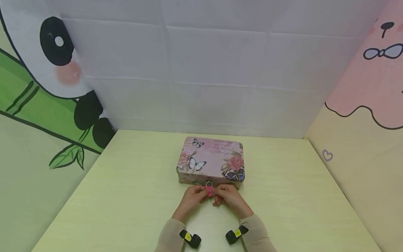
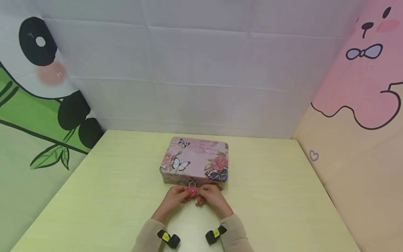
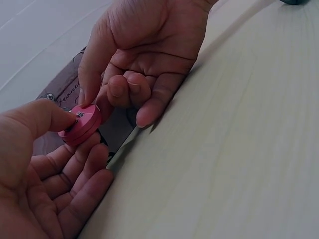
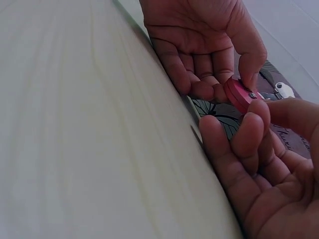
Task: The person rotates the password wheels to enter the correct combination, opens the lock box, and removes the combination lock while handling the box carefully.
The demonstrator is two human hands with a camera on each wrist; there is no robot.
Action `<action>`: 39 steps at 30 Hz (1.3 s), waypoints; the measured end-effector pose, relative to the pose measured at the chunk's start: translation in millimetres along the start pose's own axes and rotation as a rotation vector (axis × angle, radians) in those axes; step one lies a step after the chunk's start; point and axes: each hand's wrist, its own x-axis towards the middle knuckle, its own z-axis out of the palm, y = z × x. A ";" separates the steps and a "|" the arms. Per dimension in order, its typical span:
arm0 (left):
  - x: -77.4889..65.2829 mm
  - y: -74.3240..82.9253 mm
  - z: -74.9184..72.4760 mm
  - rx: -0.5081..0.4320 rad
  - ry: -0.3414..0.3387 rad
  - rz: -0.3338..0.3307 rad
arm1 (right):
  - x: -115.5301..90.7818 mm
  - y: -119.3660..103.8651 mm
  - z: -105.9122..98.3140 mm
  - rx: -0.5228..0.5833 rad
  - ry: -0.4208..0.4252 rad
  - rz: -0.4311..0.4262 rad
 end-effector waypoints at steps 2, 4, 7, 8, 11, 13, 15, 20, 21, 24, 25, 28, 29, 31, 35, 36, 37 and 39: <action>-0.6 0.3 0.2 0.001 0.001 -0.001 | 0.0 0.5 0.1 0.006 -0.001 0.002; -1.2 0.7 0.5 -0.002 0.003 -0.003 | -0.3 0.3 0.2 0.009 -0.003 0.003; -1.8 1.4 0.7 -0.013 0.008 -0.010 | -1.2 -0.3 0.5 0.011 -0.004 0.006; -1.7 1.3 0.8 -0.014 0.010 -0.013 | -1.4 -0.4 0.5 0.011 -0.004 0.006; -0.5 -0.8 1.1 -0.009 0.020 -0.020 | -1.6 -0.7 0.7 0.010 -0.003 0.006; 0.7 -2.5 1.3 -0.004 0.029 -0.022 | -1.6 -0.7 0.8 0.009 -0.001 0.002; 1.6 -3.3 1.2 0.003 0.038 -0.022 | -1.2 -0.6 0.9 0.006 0.001 -0.004; 2.4 -2.7 0.9 -0.017 0.062 -0.055 | -0.5 0.2 1.1 -0.006 0.002 -0.023; 2.5 -2.4 0.9 -0.033 0.068 -0.068 | -0.4 0.2 1.2 -0.006 0.002 -0.026; 2.0 0.1 0.6 -0.084 0.076 -0.103 | 0.1 0.3 0.9 -0.007 -0.001 -0.028; 1.7 0.4 0.2 -0.097 0.077 -0.107 | 0.3 0.5 0.9 -0.008 -0.002 -0.028; 0.7 2.0 -1.2 -0.104 0.072 -0.104 | 0.5 1.3 0.3 -0.008 -0.002 -0.029; 0.7 2.0 -1.5 -0.103 0.069 -0.101 | 0.5 1.5 0.0 -0.007 -0.002 -0.029; 0.9 1.8 -2.4 -0.097 0.068 -0.098 | 0.3 1.6 -0.3 -0.008 0.001 -0.028; 0.6 1.9 -3.7 -0.086 0.065 -0.099 | -0.3 1.1 -0.3 -0.009 0.004 -0.019; 0.1 2.6 -3.9 -0.087 0.065 -0.098 | -0.5 0.9 0.0 -0.012 0.005 -0.016; -0.5 3.6 -4.0 -0.090 0.062 -0.097 | -0.7 0.8 0.1 -0.012 0.004 -0.016; -2.5 8.1 -4.4 -0.090 0.055 -0.095 | -1.0 0.4 0.8 -0.013 0.003 -0.012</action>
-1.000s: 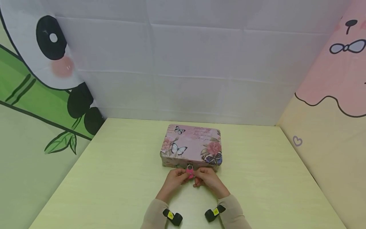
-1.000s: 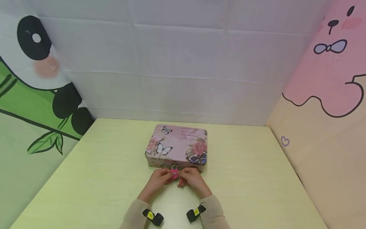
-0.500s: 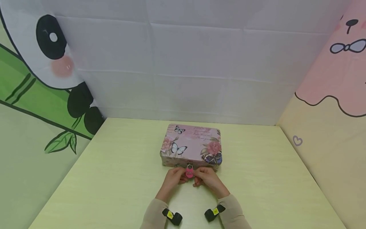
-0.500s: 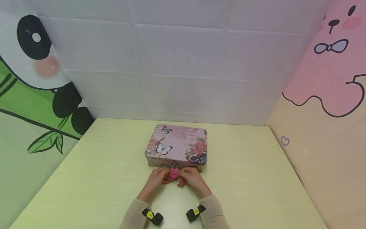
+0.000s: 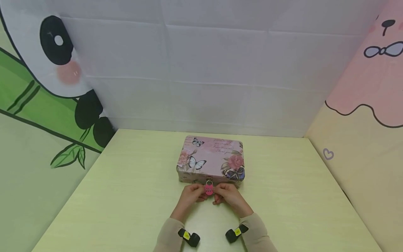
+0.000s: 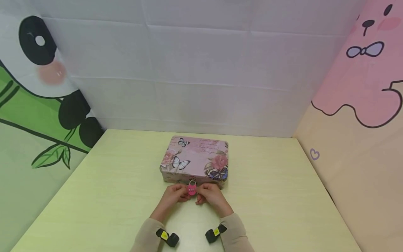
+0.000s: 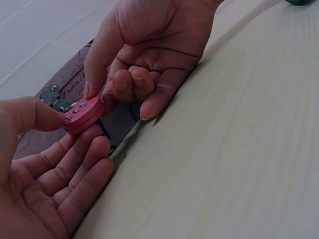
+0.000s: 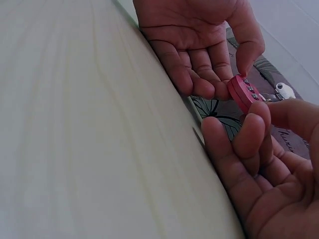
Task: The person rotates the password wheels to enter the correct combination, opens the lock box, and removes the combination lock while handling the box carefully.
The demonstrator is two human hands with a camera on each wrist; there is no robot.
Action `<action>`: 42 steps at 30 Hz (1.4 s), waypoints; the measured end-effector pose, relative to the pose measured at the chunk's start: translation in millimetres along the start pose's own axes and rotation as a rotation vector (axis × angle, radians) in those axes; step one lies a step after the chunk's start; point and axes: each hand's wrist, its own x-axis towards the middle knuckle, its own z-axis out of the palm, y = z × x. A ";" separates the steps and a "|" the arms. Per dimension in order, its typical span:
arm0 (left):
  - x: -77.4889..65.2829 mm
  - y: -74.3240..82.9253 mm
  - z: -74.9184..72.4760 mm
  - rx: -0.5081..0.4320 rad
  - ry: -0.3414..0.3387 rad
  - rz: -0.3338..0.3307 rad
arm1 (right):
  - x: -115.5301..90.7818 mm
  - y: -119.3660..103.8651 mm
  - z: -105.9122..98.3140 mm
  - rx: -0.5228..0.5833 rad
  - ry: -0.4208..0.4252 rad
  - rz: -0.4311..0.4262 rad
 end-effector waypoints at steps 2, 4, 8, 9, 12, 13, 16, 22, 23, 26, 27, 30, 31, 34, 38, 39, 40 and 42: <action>-3.3 6.2 -0.2 -0.004 -0.008 0.007 | -0.3 -0.5 0.6 -0.002 0.003 0.003; -5.9 10.5 -0.6 -0.009 -0.015 0.014 | -0.8 -1.0 1.0 0.000 0.007 0.005; -1.8 1.2 -2.2 -0.034 -0.018 0.026 | -1.0 -2.0 1.4 -0.001 0.013 0.005; -0.2 -2.1 -2.3 -0.036 -0.014 0.025 | -1.2 -2.4 1.5 -0.001 0.013 0.004; 3.9 -8.5 -2.1 -0.031 -0.001 0.007 | -1.4 -3.1 1.9 0.001 0.013 0.005; 4.4 -8.9 -1.8 -0.025 0.002 0.004 | -1.4 -3.1 1.8 0.002 0.013 0.006; 4.7 -8.4 -0.7 -0.018 0.006 0.002 | -1.3 -3.1 1.6 0.003 0.012 0.007; 5.1 -8.2 0.9 -0.016 0.009 0.002 | -0.9 -2.0 0.9 -0.004 0.003 0.002; 5.6 -8.8 1.0 -0.014 0.009 -0.001 | -0.8 -1.8 0.7 -0.006 0.002 0.001; 7.1 -10.2 1.1 -0.002 0.008 -0.002 | -0.6 -1.0 0.3 -0.014 0.003 0.004; 7.3 -10.5 1.2 0.001 0.009 0.000 | -0.6 -0.7 0.1 -0.015 0.005 0.004; 7.0 -10.3 1.8 0.014 0.016 0.004 | 0.0 -0.3 0.1 -0.016 0.007 0.008; 6.6 -10.0 2.0 0.013 0.020 0.004 | 0.2 -0.1 0.0 -0.016 0.007 0.007; 5.4 -9.1 2.4 0.011 0.023 0.009 | 0.3 0.1 0.1 -0.015 0.005 0.007; 5.4 -10.2 1.7 0.020 0.012 0.025 | -0.2 0.3 0.0 -0.011 0.003 -0.001; 5.6 -10.7 1.6 0.026 0.010 0.027 | -0.3 0.3 0.0 -0.008 0.003 -0.004; 5.9 -11.2 1.5 0.031 0.010 0.027 | -0.4 0.3 -0.1 -0.005 0.003 -0.007; 6.4 -12.1 1.6 0.041 0.009 0.030 | -0.5 0.2 -0.3 0.001 0.002 -0.013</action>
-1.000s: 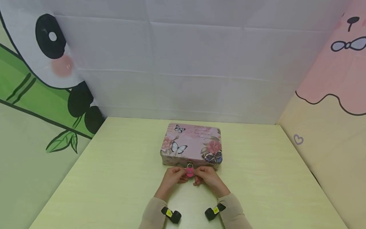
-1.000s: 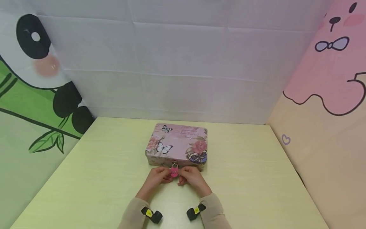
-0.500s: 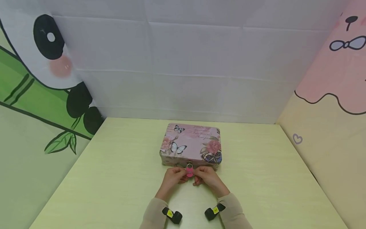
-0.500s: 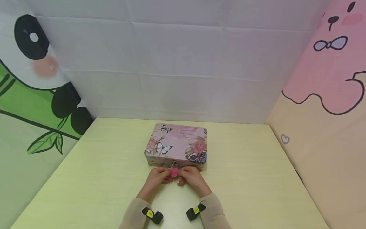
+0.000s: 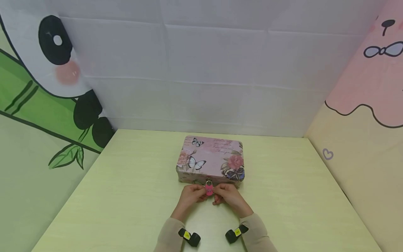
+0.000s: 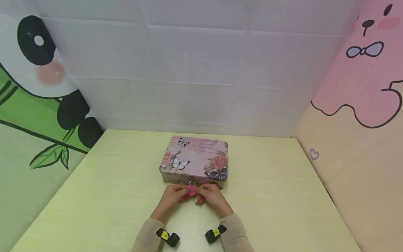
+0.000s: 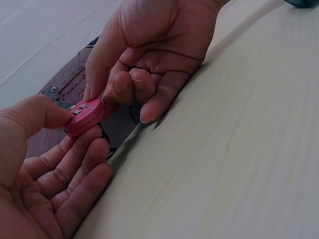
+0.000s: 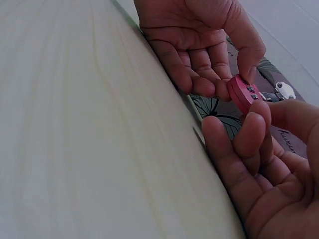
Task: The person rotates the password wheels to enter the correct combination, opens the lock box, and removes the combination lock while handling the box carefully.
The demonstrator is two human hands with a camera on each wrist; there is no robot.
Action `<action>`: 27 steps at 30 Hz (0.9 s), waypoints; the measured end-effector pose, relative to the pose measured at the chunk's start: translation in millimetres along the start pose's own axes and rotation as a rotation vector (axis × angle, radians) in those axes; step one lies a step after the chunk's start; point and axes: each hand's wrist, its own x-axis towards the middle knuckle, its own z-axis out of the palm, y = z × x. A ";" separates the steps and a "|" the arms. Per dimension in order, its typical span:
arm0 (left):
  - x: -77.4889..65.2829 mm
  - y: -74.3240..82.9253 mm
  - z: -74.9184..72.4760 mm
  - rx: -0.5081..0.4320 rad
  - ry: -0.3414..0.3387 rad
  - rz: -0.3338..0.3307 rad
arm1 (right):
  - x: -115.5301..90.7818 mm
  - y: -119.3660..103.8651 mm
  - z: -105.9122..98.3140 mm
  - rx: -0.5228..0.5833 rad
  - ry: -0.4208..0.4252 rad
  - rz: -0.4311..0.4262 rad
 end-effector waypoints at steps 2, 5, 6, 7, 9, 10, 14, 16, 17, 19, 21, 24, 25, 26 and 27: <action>0.1 -0.1 0.3 0.005 0.000 0.001 | 0.1 0.4 -0.1 0.004 0.001 -0.004; 0.1 -0.2 0.6 0.007 0.000 0.001 | 0.3 1.2 -0.5 0.004 0.001 -0.004; 0.2 -0.4 0.7 0.007 -0.001 -0.001 | 0.4 1.6 -0.6 0.004 0.002 -0.003; 0.3 -0.4 0.7 0.005 -0.001 -0.002 | 0.6 2.1 -0.7 0.006 0.002 -0.002; 0.6 -0.6 0.5 0.001 -0.001 -0.004 | 0.8 2.7 -0.9 0.007 0.001 -0.002; 0.9 -0.7 0.5 -0.002 -0.002 -0.005 | 1.0 3.0 -1.0 0.008 0.001 -0.003; 1.0 -0.2 0.2 -0.005 -0.003 0.000 | 1.5 3.5 -1.1 0.010 -0.005 -0.010; 0.5 0.1 0.2 0.000 -0.001 0.001 | 1.6 3.8 -1.2 0.013 -0.007 -0.011; 0.0 0.7 0.3 0.003 0.000 0.002 | 1.6 3.8 -1.2 0.015 -0.009 -0.011; -0.9 2.0 0.1 0.007 0.003 0.002 | 1.6 3.6 -1.1 0.016 -0.010 -0.011; -2.0 3.1 -0.1 0.012 0.001 0.008 | 1.4 3.1 -1.0 0.013 -0.009 -0.011; -2.8 4.3 -1.5 0.014 -0.006 0.015 | 0.9 1.8 -0.6 0.005 -0.008 -0.009; -2.8 4.2 -1.9 0.014 -0.008 0.014 | 0.9 1.9 -0.5 0.005 -0.009 -0.011; -2.5 3.9 -2.5 0.014 -0.011 0.015 | 0.7 1.6 -0.4 0.005 -0.008 -0.011; -2.0 3.4 -3.1 0.014 -0.013 0.017 | 0.6 1.3 -0.3 0.005 -0.007 -0.011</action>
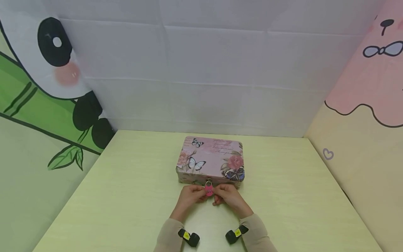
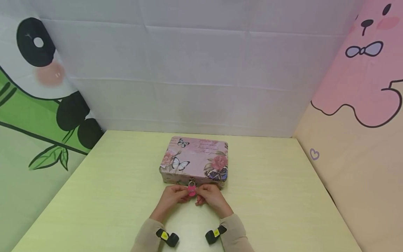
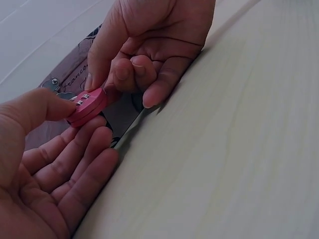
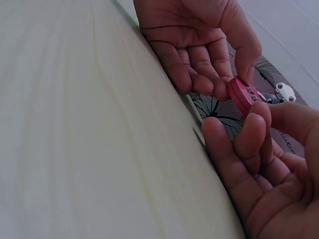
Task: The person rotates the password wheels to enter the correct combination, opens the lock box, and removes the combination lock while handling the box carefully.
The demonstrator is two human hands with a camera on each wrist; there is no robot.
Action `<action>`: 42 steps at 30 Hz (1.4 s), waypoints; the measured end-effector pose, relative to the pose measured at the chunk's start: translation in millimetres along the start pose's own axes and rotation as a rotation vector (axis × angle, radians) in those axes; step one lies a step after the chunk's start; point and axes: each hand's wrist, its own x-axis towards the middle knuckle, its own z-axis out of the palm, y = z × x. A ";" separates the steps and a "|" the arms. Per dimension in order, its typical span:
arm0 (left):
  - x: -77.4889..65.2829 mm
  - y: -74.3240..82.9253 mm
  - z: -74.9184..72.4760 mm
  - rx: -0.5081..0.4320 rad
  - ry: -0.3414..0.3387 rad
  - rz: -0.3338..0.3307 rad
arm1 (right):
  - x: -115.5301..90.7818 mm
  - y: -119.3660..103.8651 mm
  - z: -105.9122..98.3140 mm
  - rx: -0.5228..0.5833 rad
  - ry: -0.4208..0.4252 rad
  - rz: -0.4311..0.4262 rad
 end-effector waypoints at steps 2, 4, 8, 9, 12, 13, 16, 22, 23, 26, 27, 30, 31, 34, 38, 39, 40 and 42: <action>1.2 -1.8 -0.8 0.001 -0.006 0.005 | -0.2 0.0 0.1 -0.001 0.004 0.003; 2.4 -3.3 -0.9 -0.004 -0.007 0.003 | -0.3 -0.1 0.0 -0.001 0.006 0.005; 3.4 -4.6 0.0 -0.013 -0.003 0.003 | -0.1 0.1 -0.3 -0.008 0.004 0.007; 3.5 -4.5 0.3 -0.017 -0.002 0.000 | 0.0 0.2 -0.5 -0.009 0.001 0.004; 3.5 -4.6 0.9 -0.021 -0.002 -0.006 | 0.6 1.4 -0.9 -0.009 -0.001 0.003; 3.9 -4.9 1.1 -0.021 -0.004 -0.010 | 0.9 1.8 -1.2 -0.008 -0.002 0.001; 4.0 -5.2 1.3 -0.024 -0.007 -0.022 | 1.6 2.9 -1.5 -0.009 -0.001 -0.003; 3.2 -5.5 1.5 -0.035 -0.009 -0.017 | 1.7 2.4 -0.4 0.001 0.005 -0.004; 3.2 -5.7 1.5 -0.037 -0.010 -0.017 | 1.5 2.0 -0.2 0.002 0.006 -0.002; 4.1 -6.2 1.4 -0.042 -0.011 -0.023 | 0.9 0.9 0.2 -0.004 0.007 -0.001; 4.4 -6.3 1.4 -0.043 -0.011 -0.026 | 0.7 0.7 0.2 -0.006 0.008 0.001; 4.6 -6.8 1.6 -0.047 -0.011 -0.024 | 0.2 0.5 0.0 -0.008 0.007 0.004; 4.6 -6.7 1.7 -0.048 -0.011 -0.024 | 0.1 0.7 -0.1 -0.007 0.006 0.003; 4.7 -5.7 1.6 -0.052 -0.015 -0.020 | 0.5 1.4 -0.6 -0.002 0.004 0.004; 5.5 -4.9 0.4 -0.056 -0.030 -0.034 | 1.4 2.7 -1.0 0.003 0.000 0.004; 5.7 -4.8 0.0 -0.056 -0.035 -0.039 | 1.5 2.8 -1.1 0.004 -0.002 0.005; 6.0 -4.5 -0.4 -0.064 -0.040 -0.050 | 1.8 3.1 -1.3 0.007 -0.002 0.005; 5.8 -3.3 -1.2 -0.072 -0.054 -0.062 | 1.6 3.0 -1.4 0.007 -0.004 0.003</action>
